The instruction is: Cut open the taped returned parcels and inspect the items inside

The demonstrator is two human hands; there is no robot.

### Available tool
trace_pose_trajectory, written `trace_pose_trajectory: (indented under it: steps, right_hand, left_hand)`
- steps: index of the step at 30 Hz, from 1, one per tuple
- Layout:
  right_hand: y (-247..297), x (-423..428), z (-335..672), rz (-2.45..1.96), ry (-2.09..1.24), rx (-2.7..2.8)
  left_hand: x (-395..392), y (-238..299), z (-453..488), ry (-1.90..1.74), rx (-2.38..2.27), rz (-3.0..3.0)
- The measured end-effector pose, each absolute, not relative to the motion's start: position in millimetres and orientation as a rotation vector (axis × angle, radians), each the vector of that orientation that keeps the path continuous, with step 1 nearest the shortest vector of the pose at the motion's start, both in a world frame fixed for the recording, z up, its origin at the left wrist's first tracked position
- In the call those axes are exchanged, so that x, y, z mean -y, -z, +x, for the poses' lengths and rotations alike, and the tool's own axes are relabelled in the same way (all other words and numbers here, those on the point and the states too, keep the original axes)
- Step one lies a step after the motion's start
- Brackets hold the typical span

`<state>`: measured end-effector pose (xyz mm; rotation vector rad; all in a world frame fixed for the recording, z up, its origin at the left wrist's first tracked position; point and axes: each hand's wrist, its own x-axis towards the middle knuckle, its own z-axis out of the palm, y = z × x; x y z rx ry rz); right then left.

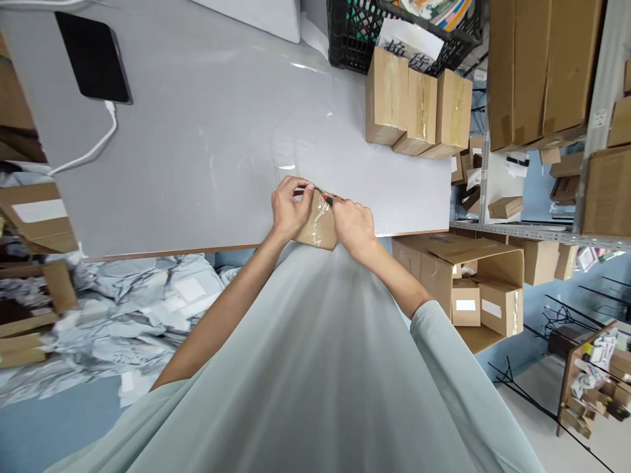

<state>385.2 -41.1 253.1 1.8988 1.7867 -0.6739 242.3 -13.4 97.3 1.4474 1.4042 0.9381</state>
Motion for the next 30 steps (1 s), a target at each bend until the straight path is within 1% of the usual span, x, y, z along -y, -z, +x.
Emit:
trace_pose_trajectory:
  steps: [5,10,14,18,22,30]
  right_hand:
    - [-266,44,399,1.871,0.623,-1.724]
    - [-275,65,429,1.871,0.612,-1.648]
    - [-273,76,439,1.888,0.641,-1.722]
    - [-258,67,429,1.878,0.719,-1.85]
    - [-245,53,414,1.859,0.703,-1.897]
    - [-248,41,394,1.867,0.65,-1.822]
  left_hand:
    - [15,-97,245,-0.935,-1.394,1.463]
    - [13,-95,244,-0.937,-1.377,1.471]
    - [13,-95,242,-0.932,-1.38,1.468]
    - [15,-97,242,-0.896,-1.4,1.491]
    - [15,-98,242,-0.887,-1.408,1.501]
    - [18,-96,245,-0.944,-1.381,1.494]
